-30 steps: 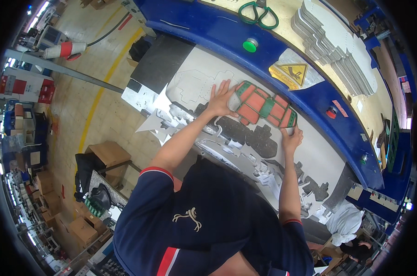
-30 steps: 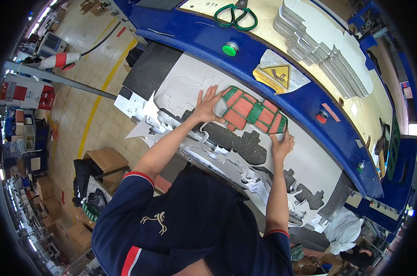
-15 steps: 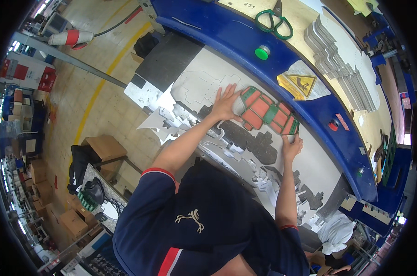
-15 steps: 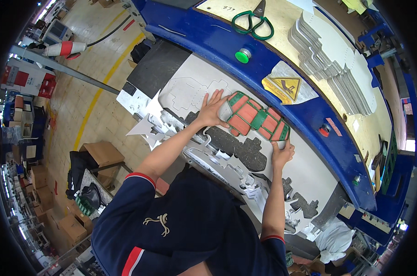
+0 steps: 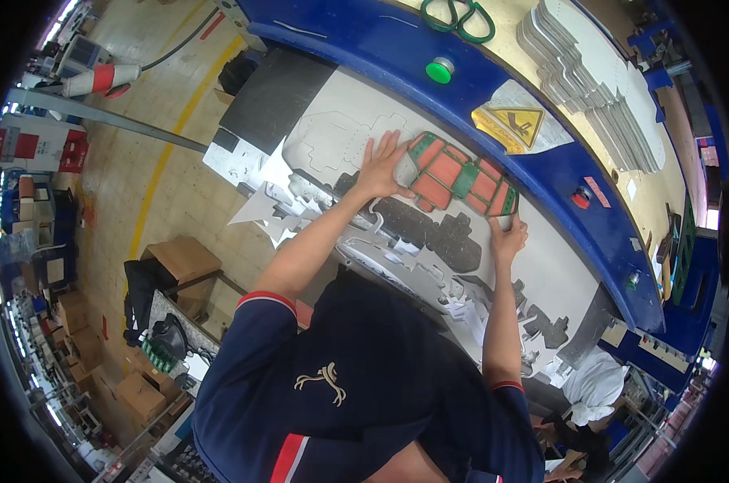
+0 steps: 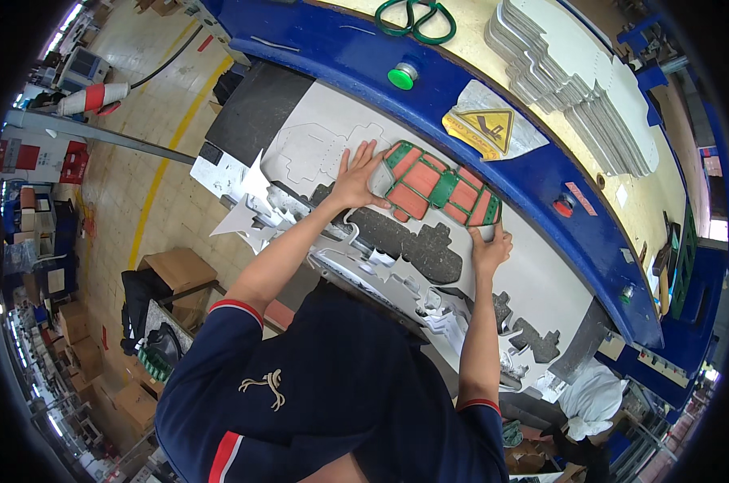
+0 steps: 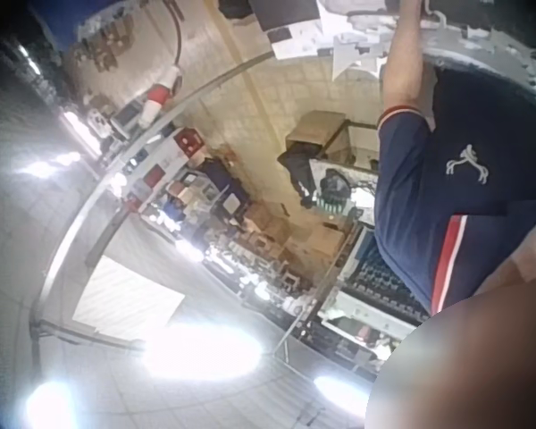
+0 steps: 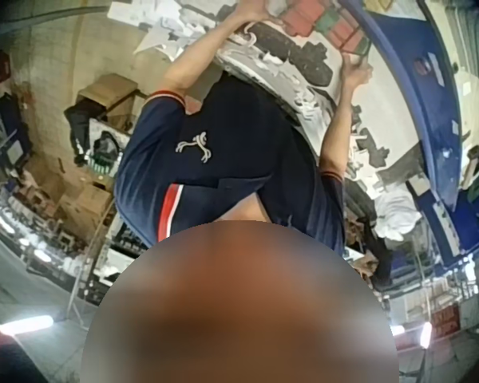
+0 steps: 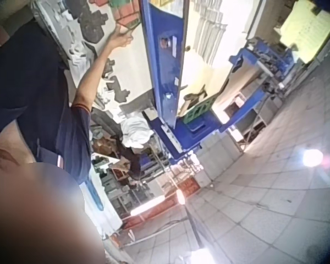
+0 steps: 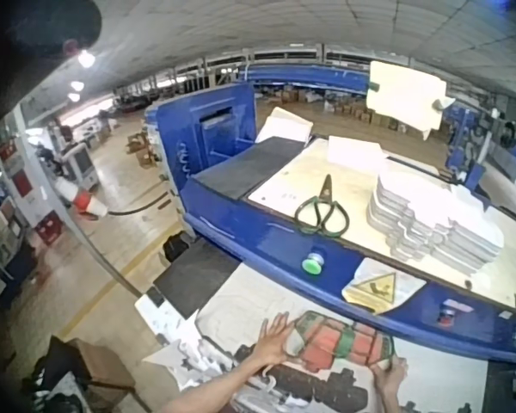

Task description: Operator is using a hydraulic clicker press to cut shoe components from a sheet of material using a metal die.

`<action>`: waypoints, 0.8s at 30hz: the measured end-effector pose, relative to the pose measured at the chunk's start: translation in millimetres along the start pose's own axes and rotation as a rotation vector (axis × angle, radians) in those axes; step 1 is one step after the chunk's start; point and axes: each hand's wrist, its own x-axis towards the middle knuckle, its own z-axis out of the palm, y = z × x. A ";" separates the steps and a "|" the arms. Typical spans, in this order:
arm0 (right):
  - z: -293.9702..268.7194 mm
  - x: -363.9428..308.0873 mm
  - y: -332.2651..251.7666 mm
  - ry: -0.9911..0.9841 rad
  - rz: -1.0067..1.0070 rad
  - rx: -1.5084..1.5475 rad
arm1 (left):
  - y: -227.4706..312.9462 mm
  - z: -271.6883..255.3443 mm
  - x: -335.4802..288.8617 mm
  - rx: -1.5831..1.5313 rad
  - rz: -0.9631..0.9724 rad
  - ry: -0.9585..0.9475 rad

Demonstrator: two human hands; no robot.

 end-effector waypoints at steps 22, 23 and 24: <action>-87.9 -5.8 -172.2 -0.175 -0.250 0.828 | 45.8 30.7 -137.0 -0.243 0.256 -0.207; -88.7 -1.4 -200.0 -0.217 -0.306 0.934 | 44.7 35.2 -134.3 -0.182 0.260 -0.100; -81.7 5.3 -217.0 -0.252 -0.366 0.902 | 44.6 36.2 -130.1 -0.174 0.289 -0.109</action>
